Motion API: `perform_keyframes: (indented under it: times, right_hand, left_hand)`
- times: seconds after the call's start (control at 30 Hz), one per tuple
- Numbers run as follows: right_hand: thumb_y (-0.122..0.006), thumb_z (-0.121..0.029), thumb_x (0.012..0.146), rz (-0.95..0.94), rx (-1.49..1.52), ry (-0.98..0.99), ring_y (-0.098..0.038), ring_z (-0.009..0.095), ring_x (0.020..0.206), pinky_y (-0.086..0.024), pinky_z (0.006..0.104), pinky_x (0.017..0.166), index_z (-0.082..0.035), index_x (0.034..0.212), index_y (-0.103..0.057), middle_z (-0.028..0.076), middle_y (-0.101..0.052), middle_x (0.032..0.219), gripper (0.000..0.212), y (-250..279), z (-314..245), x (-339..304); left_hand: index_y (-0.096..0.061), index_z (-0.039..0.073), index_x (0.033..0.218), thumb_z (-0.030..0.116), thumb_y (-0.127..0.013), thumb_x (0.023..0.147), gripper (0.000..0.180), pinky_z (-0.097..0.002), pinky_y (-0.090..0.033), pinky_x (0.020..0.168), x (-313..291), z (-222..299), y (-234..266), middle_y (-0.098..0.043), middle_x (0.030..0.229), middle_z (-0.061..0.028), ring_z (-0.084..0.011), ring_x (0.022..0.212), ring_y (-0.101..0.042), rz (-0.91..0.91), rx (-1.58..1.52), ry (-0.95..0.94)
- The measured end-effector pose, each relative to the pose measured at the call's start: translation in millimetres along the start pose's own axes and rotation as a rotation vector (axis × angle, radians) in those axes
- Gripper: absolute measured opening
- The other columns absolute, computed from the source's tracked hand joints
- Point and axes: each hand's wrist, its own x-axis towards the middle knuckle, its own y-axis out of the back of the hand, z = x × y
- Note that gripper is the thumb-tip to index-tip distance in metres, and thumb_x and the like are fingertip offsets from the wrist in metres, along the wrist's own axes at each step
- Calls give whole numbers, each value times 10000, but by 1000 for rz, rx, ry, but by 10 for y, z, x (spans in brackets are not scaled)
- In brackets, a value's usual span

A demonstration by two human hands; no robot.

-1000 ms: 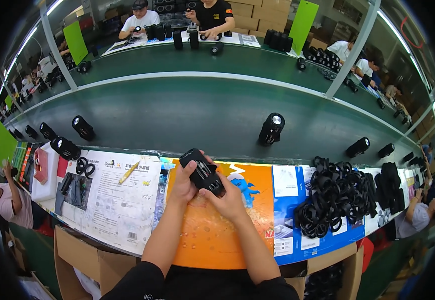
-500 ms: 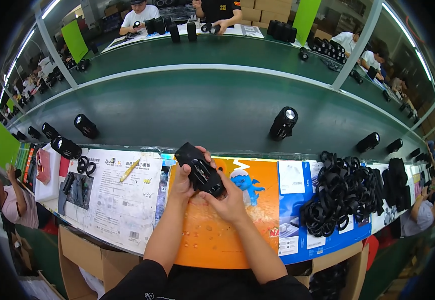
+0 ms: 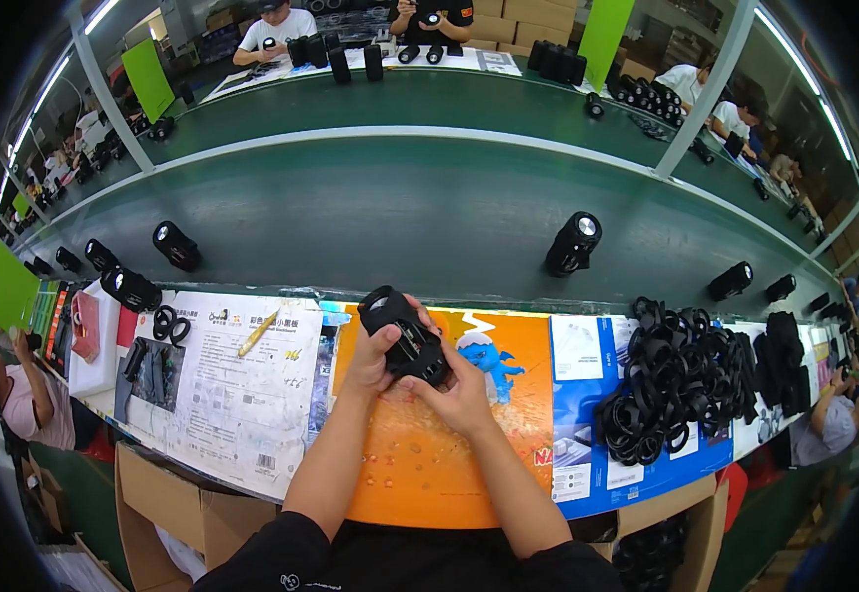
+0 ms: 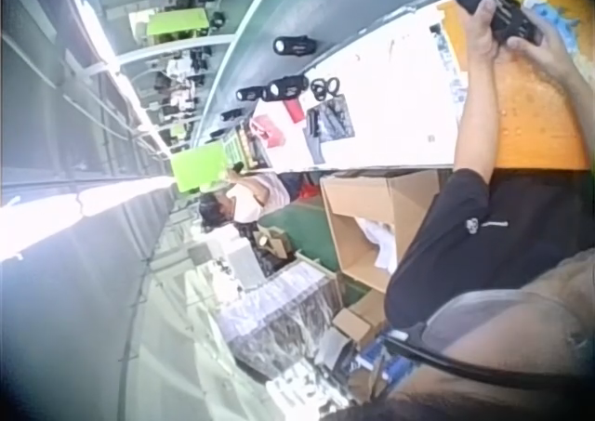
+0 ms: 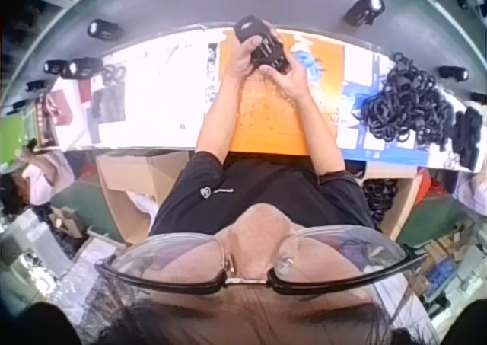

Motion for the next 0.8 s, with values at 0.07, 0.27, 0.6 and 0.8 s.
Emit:
perform_keyframes:
  times: [0.07,0.27,0.6,0.8]
  right_hand:
    - [-940,-89,938,11,-10,24,-645,152,1239,-540,339,1115,71,1436,-594,86,-678,1363,627,-11,14,4]
    - [-933,-78,942,32,-21,28,-651,146,1248,-554,326,1106,73,1504,-573,88,-672,1389,684,-70,-29,1]
    - [-933,-77,941,41,-60,12,-657,159,1295,-549,337,1140,84,1609,-514,112,-676,1453,804,-4,45,14]
    - [-969,-140,909,83,-150,114,-720,192,1251,-607,339,1070,73,1605,-528,155,-718,1378,851,-57,60,38]
  left_hand:
    - [-625,27,1336,348,-952,893,638,-437,-661,1015,-1,6,-29,-746,1149,-129,-289,1101,-773,27,14,0]
    - [-651,31,1317,259,-920,929,524,-402,-658,1006,-14,44,-41,-754,1142,-115,-260,1108,-769,85,2,-15]
    - [-582,38,1452,534,-952,889,837,-426,-664,1023,7,2,-16,-722,1252,-132,-293,1155,-759,61,-59,-23]
    - [-587,39,1430,549,-929,911,804,-435,-668,1000,20,-49,42,-716,1223,-129,-292,1122,-765,95,-68,-67]
